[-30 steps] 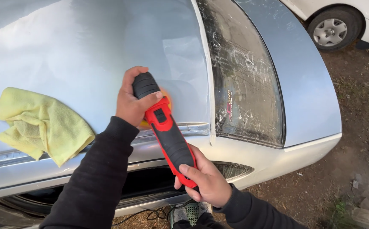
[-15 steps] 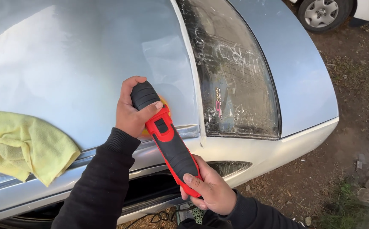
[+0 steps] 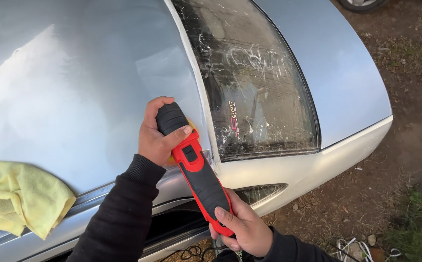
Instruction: The person wipes the hood of a silver car with a yellow cloth, applies a white polishing compound from a yellow bottle, and then uses a red electric polisher to buff the surface. The person moves the polisher across the hood in circular motions while holding the cloth in the other hand.
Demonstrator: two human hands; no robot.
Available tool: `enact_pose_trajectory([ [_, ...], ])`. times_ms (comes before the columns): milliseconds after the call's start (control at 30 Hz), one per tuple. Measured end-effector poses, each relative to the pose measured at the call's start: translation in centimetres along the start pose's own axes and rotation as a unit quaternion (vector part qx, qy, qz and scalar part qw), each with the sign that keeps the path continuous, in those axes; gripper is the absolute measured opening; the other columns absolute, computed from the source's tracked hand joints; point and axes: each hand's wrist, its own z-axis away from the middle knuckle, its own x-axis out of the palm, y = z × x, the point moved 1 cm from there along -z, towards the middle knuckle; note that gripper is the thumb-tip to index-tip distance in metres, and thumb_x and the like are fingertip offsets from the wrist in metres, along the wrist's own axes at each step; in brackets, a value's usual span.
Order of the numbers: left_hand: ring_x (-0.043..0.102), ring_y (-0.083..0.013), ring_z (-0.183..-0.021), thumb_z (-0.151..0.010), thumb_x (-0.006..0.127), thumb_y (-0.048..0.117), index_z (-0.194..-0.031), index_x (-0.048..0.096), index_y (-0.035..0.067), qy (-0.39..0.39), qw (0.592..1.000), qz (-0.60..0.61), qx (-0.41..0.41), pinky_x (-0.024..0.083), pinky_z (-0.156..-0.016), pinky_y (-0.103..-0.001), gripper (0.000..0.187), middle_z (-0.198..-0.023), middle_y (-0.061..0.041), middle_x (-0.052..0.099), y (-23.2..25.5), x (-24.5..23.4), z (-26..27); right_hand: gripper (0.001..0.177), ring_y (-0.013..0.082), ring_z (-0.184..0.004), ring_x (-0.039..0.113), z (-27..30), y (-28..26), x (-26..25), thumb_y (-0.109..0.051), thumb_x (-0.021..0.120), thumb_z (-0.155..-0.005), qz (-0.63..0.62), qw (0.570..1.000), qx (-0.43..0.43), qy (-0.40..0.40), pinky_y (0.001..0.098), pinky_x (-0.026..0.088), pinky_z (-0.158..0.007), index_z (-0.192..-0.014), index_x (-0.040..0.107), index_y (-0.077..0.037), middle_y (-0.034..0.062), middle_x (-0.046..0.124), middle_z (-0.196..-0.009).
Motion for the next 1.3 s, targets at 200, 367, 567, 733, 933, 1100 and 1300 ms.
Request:
enact_pose_trajectory([
  [200,0.067,-0.0151,-0.09,-0.082,0.078,0.002,-0.136,0.046,0.011,-0.027,1.0,0.011,0.002,0.06,-0.082,-0.033,0.064,-0.1,-0.006,0.064,-1.2,1.2,-0.7,0.065,0.0061,-0.041,0.041,0.5,0.6,-1.0,-0.032,0.049,-0.104,-0.027,1.0,-0.007,-0.002,0.0211,0.037,-0.041,-0.162,0.023,-0.017,0.0131,0.062,-0.081],
  [367,0.072,-0.017,-0.086,-0.081,0.074,0.002,-0.134,0.045,0.012,-0.035,0.999,0.028,-0.03,0.062,-0.08,-0.034,0.062,-0.1,-0.007,0.068,-0.7,2.1,-1.1,0.064,0.0065,-0.042,0.041,0.5,0.8,-1.3,-0.033,0.051,-0.103,-0.058,0.998,0.006,0.005,0.0213,0.036,-0.04,-0.16,0.027,-0.015,0.013,0.062,-0.081],
  [567,0.07,-0.0158,-0.089,-0.081,0.075,0.001,-0.133,0.046,0.012,-0.048,0.997,0.042,-0.032,0.062,-0.082,-0.034,0.062,-0.099,-0.007,0.068,-1.0,2.2,-2.0,0.063,0.0065,-0.043,0.041,0.0,0.7,-1.6,-0.034,0.052,-0.103,-0.068,0.997,0.032,0.025,0.0227,0.037,-0.042,-0.159,0.031,-0.017,0.0117,0.063,-0.081],
  [733,0.067,-0.0144,-0.087,-0.081,0.076,0.001,-0.135,0.047,0.012,-0.039,0.999,0.026,-0.021,0.06,-0.081,-0.032,0.062,-0.098,-0.005,0.064,-1.7,1.7,-3.1,0.056,0.0064,-0.04,0.04,-0.7,-0.1,-1.8,-0.033,0.052,-0.104,-0.043,0.999,0.002,0.019,0.0228,0.036,-0.039,-0.153,0.037,-0.011,0.0133,0.064,-0.078],
  [933,0.064,-0.0126,-0.09,-0.082,0.078,0.002,-0.135,0.049,0.012,-0.041,0.998,-0.027,0.025,0.058,-0.083,-0.031,0.061,-0.103,-0.003,0.06,-2.4,0.8,-5.4,0.05,0.006,-0.039,0.041,-1.9,-2.1,-1.4,-0.035,0.049,-0.104,-0.052,0.998,0.009,0.022,0.0222,0.035,-0.039,-0.147,0.039,-0.012,0.0126,0.063,-0.078],
  [1100,0.065,-0.0126,-0.085,-0.081,0.077,0.002,-0.133,0.05,0.013,-0.031,0.999,-0.029,-0.006,0.059,-0.079,-0.031,0.059,-0.099,-0.003,0.061,-1.9,0.6,-7.3,0.047,0.0055,-0.04,0.04,-3.4,-2.9,-1.7,-0.034,0.05,-0.104,-0.059,0.998,-0.011,0.027,0.0215,0.033,-0.038,-0.143,0.042,-0.009,0.0128,0.063,-0.079],
  [1300,0.066,-0.0126,-0.083,-0.081,0.078,0.003,-0.131,0.05,0.013,-0.04,0.999,-0.028,-0.011,0.059,-0.076,-0.031,0.058,-0.097,-0.003,0.061,-1.9,0.3,-10.2,0.043,0.0064,-0.04,0.041,-5.3,-4.9,-1.4,-0.032,0.053,-0.101,-0.075,0.996,-0.026,0.049,0.0219,0.031,-0.035,-0.137,0.047,-0.009,0.0101,0.065,-0.085],
])
